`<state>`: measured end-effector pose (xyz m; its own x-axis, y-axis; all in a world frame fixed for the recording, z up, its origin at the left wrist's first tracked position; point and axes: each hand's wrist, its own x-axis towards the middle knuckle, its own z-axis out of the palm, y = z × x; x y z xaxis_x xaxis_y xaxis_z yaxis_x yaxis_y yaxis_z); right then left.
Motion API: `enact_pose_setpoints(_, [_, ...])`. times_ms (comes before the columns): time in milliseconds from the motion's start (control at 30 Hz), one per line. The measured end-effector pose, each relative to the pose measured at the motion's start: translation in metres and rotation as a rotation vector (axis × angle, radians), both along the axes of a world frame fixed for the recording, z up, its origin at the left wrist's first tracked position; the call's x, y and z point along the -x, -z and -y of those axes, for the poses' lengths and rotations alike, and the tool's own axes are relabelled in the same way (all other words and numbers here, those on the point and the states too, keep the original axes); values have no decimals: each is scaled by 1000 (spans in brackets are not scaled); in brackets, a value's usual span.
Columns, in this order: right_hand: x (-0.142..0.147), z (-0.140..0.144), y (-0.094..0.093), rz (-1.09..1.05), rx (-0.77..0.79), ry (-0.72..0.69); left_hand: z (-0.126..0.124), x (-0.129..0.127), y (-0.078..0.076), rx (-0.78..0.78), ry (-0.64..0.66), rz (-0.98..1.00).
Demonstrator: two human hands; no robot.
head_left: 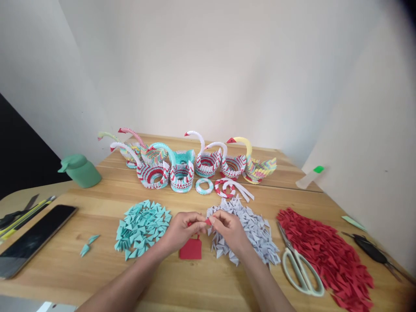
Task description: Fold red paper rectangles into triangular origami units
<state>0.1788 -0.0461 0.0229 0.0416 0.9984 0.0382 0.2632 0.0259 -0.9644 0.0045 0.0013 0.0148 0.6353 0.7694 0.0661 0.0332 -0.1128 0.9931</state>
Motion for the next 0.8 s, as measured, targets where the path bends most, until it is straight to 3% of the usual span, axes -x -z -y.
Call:
enact_pose_setpoints(167, [4, 2, -2, 98, -69, 13, -1, -1, 0, -11, -29, -44])
enact_pose_setpoints(333, [9, 5, -2, 253, -176, 50, 2, -3, -1, -130, -106, -134])
enact_pose_setpoints(500, [6, 4, -2, 65, -72, 31, 3, -3, 2, -196, -116, -137])
enact_pose_setpoints(633, [2, 2, 1, -115, 8, 30, 2, 0, 3, -552, -232, -206])
enact_pose_setpoints(800, [3, 2, 3, -174, 53, -11, 0, 2, -1, -1013, -166, -179])
